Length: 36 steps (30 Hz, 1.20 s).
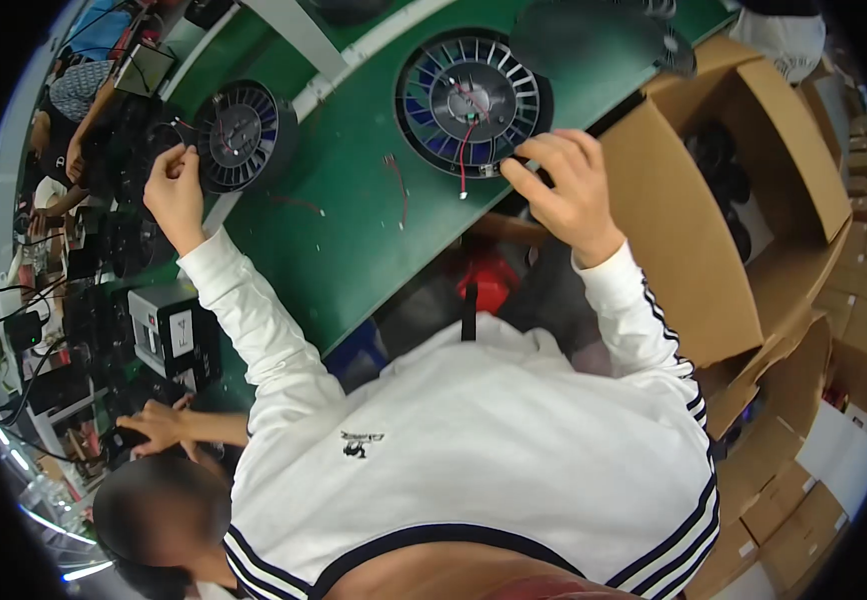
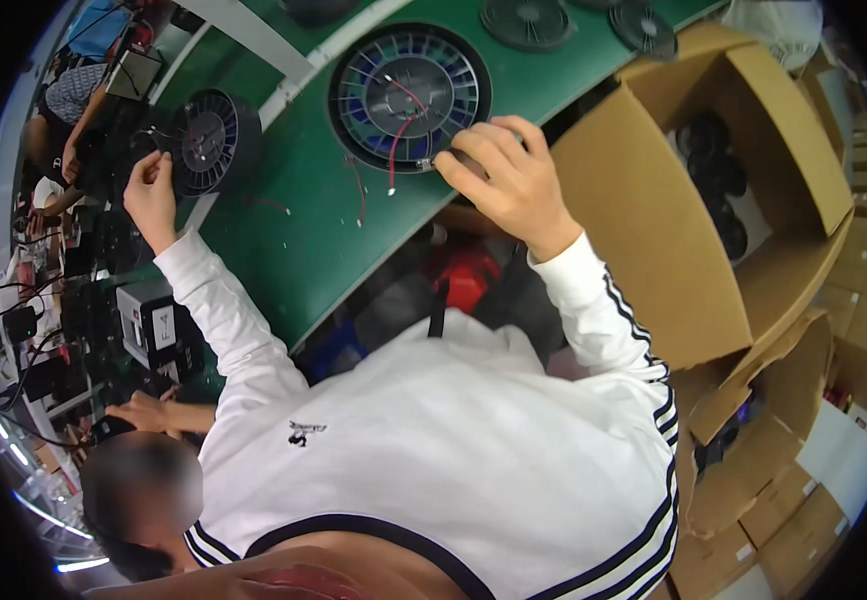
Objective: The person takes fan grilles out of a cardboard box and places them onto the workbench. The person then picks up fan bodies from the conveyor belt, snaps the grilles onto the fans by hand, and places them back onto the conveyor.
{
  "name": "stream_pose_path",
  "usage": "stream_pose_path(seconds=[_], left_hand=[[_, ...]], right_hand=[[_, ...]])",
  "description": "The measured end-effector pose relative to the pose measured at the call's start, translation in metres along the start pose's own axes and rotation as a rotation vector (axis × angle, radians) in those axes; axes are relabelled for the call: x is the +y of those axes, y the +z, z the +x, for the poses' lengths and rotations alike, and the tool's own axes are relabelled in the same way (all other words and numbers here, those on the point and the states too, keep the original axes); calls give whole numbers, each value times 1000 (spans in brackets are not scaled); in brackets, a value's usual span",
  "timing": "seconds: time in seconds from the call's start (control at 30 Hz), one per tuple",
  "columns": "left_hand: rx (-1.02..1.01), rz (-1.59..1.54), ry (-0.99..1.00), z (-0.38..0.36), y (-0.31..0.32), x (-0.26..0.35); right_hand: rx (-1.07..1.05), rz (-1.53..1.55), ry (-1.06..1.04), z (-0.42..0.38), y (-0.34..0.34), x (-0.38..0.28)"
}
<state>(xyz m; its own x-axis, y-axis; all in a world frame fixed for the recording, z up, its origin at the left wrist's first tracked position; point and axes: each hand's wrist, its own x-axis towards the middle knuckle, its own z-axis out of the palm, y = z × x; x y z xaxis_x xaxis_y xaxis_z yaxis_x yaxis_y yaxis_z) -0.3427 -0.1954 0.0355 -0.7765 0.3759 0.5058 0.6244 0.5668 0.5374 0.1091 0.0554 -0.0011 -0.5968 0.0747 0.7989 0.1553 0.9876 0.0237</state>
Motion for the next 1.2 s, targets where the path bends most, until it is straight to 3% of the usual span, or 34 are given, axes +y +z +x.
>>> stream_pose_path(seconds=[0.33,0.63,0.7,0.73,0.77,0.8,0.93,0.97,1.03,1.1,1.13,1.17,1.2], left_hand=[[-336,-342,123,-72,16,121],[-496,-412,305,-109,71,218],[-506,-460,372,-136,80,257],[-503,-404,468,-144,86,274],[-425,-427,616,-153,94,293],[-522,-490,661,-157,96,314],[-595,-652,903,-197,153,405],[-635,-697,933,-207,146,437],[-685,-846,1039,-237,146,502],[-817,-979,1085,-281,137,561],[-787,-1045,1147,-307,149,589],[-725,-1123,1168,-346,153,622],[-853,-1102,1212,-377,149,650]], right_hand=[[182,-129,34,-42,-100,-29],[112,-170,199,-78,-165,-28],[2,-335,428,-112,-203,-33],[51,-483,557,-125,-220,-33],[96,-699,596,-166,-242,-17],[104,-798,672,-179,-270,-12],[-7,-1297,804,-302,-384,10],[13,-1192,1008,-309,-396,8],[1,-1329,1230,-339,-398,-17],[124,-1217,1207,-364,-376,-46],[157,-1196,1335,-345,-349,-61],[277,-815,1705,-321,-340,-77],[221,-1081,1463,-350,-308,-99]])
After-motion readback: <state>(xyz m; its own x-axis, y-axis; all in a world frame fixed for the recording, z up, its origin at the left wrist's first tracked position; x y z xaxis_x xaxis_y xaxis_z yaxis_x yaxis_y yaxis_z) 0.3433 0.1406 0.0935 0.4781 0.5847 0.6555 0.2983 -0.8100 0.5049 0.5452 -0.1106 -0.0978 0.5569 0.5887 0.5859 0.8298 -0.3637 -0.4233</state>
